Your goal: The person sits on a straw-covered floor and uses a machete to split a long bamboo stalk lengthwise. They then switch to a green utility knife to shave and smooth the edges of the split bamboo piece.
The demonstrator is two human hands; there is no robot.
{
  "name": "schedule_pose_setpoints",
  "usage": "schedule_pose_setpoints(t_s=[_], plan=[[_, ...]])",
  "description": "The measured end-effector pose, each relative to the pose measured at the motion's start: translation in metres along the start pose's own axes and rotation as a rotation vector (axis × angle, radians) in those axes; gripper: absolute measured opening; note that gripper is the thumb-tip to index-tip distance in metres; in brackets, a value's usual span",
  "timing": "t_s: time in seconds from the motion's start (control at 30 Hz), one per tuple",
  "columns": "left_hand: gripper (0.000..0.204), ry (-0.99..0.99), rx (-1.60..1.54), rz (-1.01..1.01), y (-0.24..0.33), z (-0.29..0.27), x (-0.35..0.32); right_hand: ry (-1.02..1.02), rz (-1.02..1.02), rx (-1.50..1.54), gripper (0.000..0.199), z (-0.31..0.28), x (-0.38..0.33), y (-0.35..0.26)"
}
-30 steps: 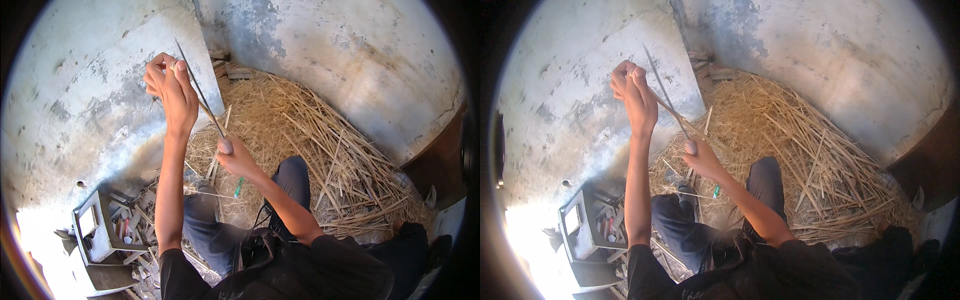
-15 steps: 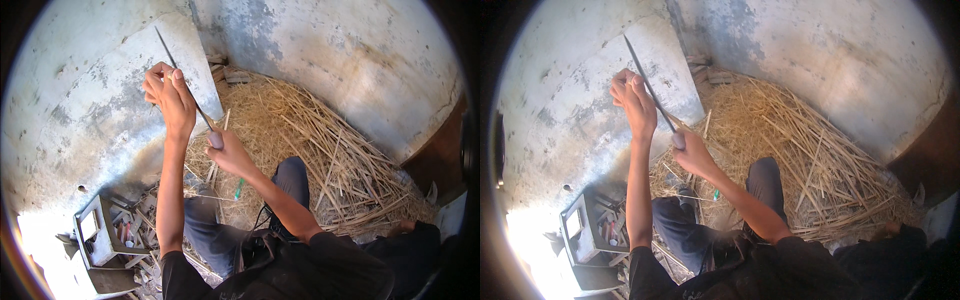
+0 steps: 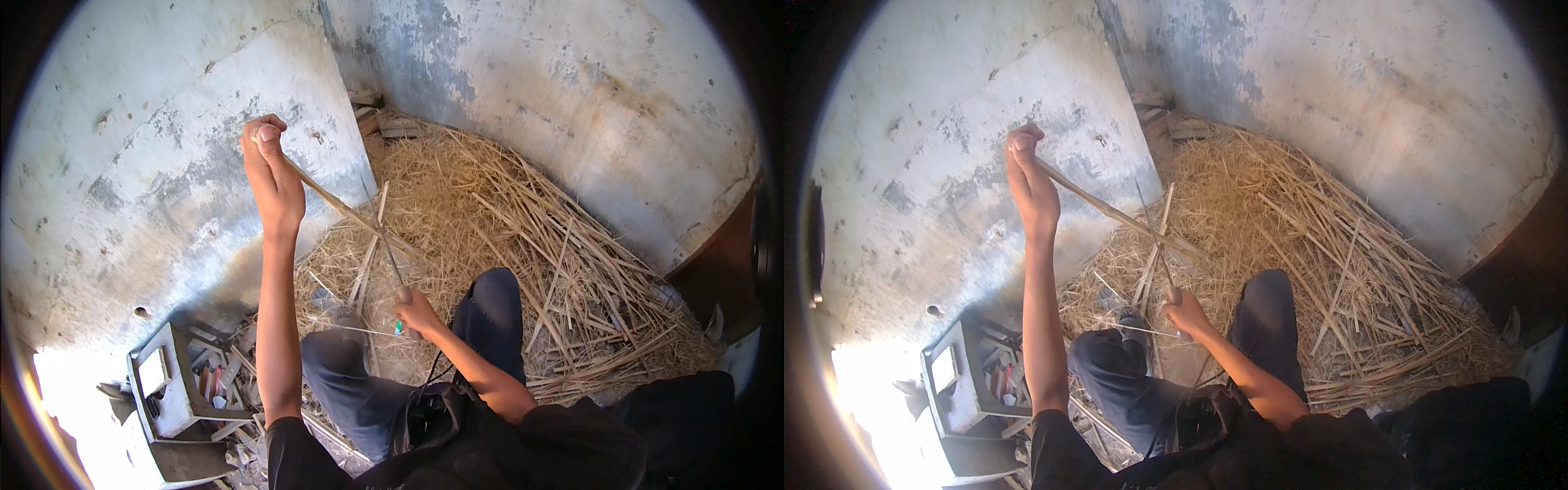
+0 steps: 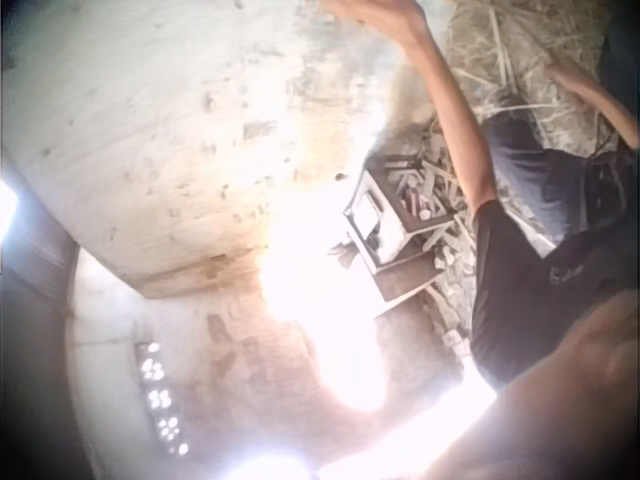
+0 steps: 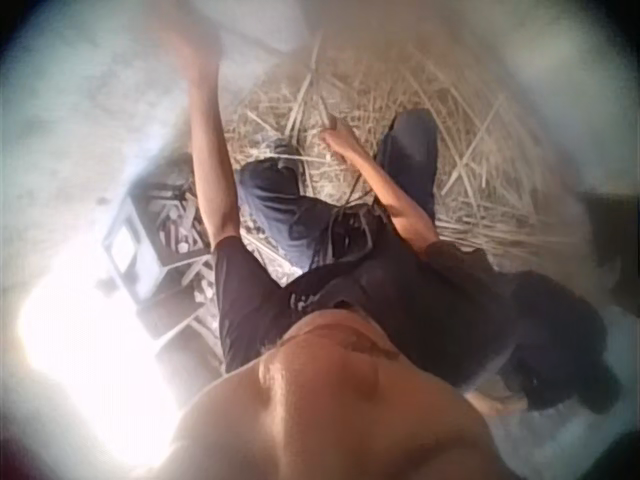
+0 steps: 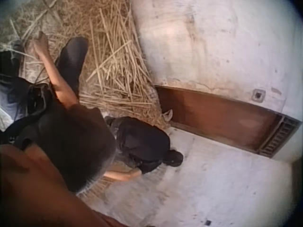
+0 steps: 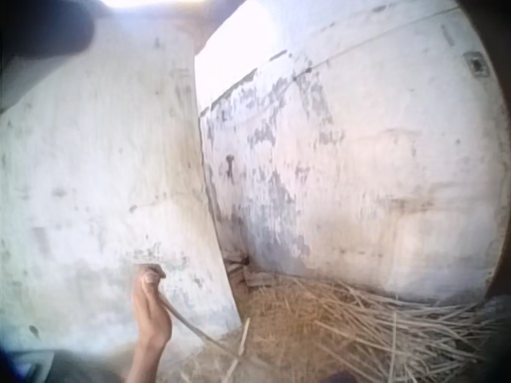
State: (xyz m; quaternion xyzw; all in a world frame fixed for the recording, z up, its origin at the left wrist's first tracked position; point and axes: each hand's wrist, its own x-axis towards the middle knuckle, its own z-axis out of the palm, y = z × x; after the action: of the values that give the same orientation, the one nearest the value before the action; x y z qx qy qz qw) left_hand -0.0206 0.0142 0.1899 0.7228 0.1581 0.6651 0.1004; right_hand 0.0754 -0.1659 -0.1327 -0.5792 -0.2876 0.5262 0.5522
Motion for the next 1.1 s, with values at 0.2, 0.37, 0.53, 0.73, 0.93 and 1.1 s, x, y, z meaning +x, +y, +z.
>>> schedule_pose_setpoints(t_s=[0.2,0.37,0.53,0.73,0.93,1.1], plan=[[0.049,-0.043,-0.325,-0.222,0.012,-0.005,-0.011,-0.16,-0.214,0.052,0.034,0.038,-0.02,-0.095],[0.047,-0.09,-0.312,-0.234,0.017,-0.012,-0.013,-0.121,-0.379,-0.011,0.032,0.068,-0.026,-0.138],[0.038,-0.058,-0.821,-0.515,0.025,-0.014,-0.009,-0.124,-0.294,0.026,0.03,0.067,-0.016,-0.135],[0.046,0.128,-0.67,-0.571,0.038,-0.01,-0.014,-0.153,-0.176,0.112,0.024,0.066,-0.019,-0.124],[0.05,0.214,-0.531,-0.496,0.048,0.004,-0.013,-0.081,-0.463,0.017,0.025,0.087,-0.028,-0.151],[0.048,0.249,-0.502,-0.495,0.05,0.007,-0.013,-0.113,-0.173,0.058,0.026,0.066,-0.021,-0.111]])
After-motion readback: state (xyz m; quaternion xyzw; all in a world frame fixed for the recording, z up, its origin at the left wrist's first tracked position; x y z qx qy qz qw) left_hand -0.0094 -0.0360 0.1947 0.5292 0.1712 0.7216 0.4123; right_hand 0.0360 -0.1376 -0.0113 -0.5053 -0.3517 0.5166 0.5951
